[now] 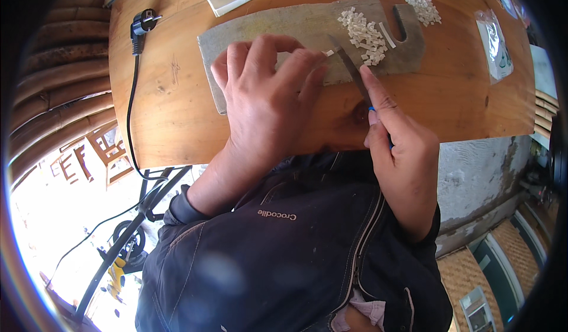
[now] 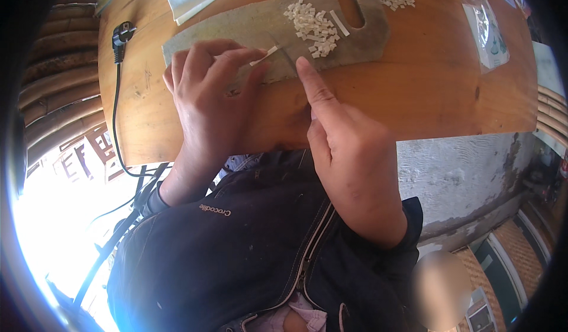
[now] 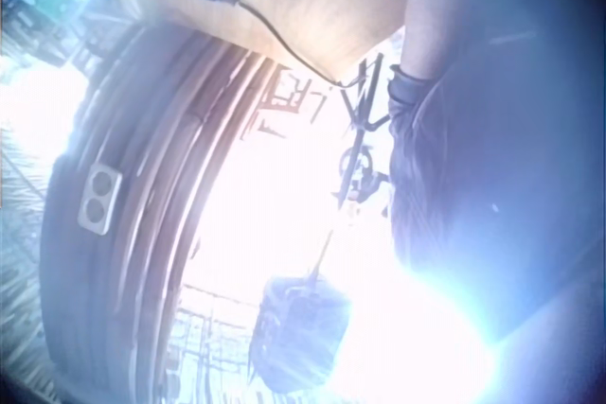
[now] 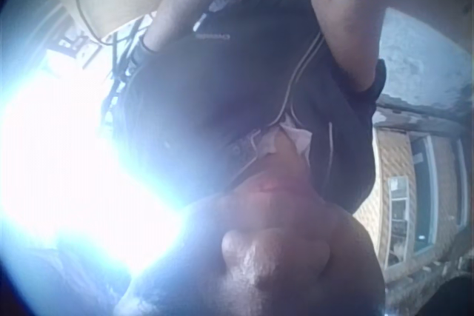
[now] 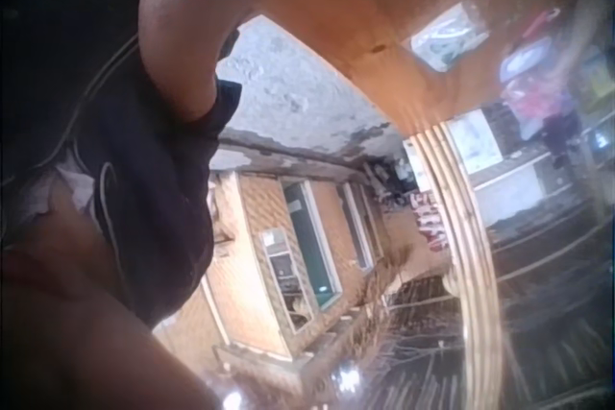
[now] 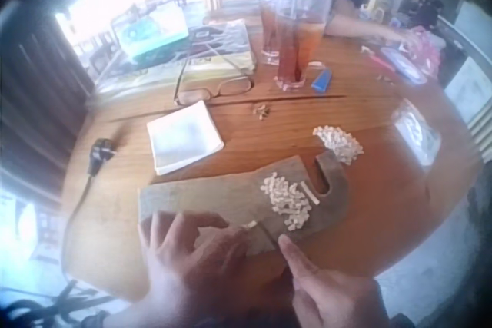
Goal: The person uses a knife to cut small white rectangular pieces on a cutting board. They repeatedly slice the pieces into smaller bits and then fold a white paper sheet over the cut pieces.
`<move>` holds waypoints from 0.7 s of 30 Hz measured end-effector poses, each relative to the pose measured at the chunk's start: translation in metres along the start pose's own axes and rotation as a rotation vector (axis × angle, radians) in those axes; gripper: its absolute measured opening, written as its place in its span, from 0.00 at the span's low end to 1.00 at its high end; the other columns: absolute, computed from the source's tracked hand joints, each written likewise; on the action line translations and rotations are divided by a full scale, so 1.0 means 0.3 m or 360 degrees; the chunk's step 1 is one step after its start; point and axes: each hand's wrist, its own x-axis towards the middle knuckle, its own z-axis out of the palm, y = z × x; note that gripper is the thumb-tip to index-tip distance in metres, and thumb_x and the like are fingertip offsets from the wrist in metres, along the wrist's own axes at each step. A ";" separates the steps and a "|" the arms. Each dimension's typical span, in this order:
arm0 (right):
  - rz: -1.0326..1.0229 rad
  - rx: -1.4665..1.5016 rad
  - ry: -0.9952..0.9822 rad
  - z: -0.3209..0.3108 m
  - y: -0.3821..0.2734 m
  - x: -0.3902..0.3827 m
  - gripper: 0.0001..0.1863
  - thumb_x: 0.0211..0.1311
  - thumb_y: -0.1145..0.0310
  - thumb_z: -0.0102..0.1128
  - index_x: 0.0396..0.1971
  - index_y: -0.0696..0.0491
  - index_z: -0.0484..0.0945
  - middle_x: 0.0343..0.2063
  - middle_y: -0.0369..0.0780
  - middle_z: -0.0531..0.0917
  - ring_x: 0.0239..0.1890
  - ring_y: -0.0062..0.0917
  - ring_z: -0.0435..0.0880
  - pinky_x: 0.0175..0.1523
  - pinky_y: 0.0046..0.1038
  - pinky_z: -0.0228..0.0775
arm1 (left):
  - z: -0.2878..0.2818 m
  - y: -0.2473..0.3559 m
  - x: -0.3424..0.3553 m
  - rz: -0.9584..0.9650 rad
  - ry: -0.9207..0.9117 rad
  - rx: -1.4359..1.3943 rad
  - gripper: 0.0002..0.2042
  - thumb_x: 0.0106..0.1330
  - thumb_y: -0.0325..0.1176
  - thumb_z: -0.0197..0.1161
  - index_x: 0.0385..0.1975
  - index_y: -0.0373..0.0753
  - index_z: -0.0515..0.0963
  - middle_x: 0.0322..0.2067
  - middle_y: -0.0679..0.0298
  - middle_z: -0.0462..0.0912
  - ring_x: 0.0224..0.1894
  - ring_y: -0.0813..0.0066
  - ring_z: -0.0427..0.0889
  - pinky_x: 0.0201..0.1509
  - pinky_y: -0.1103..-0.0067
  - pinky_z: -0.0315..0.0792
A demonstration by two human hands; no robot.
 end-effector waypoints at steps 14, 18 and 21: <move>-0.0186 -0.0191 -0.0015 0.019 0.020 0.006 0.36 0.59 0.80 0.64 0.70 0.45 0.75 0.22 0.44 0.74 0.24 0.38 0.79 0.33 0.40 0.74 | -0.016 -0.002 -0.005 0.0102 -0.0086 0.0022 0.13 0.58 0.34 0.77 0.43 0.57 0.90 0.41 0.76 0.83 0.45 0.70 0.77 0.57 0.70 0.65; -0.0168 -0.0288 0.0001 0.028 0.007 0.006 0.35 0.59 0.80 0.64 0.69 0.46 0.75 0.21 0.44 0.74 0.24 0.39 0.79 0.33 0.41 0.74 | -0.011 -0.009 -0.028 0.0120 -0.0119 -0.0093 0.13 0.60 0.36 0.71 0.45 0.53 0.87 0.44 0.71 0.80 0.49 0.65 0.75 0.59 0.62 0.62; -0.0146 -0.0323 -0.0023 0.025 -0.009 0.006 0.35 0.59 0.81 0.63 0.68 0.47 0.76 0.22 0.45 0.74 0.24 0.39 0.79 0.33 0.41 0.73 | -0.027 -0.013 -0.034 0.0122 -0.0172 -0.0084 0.14 0.60 0.35 0.70 0.47 0.52 0.87 0.45 0.70 0.79 0.49 0.65 0.75 0.59 0.62 0.63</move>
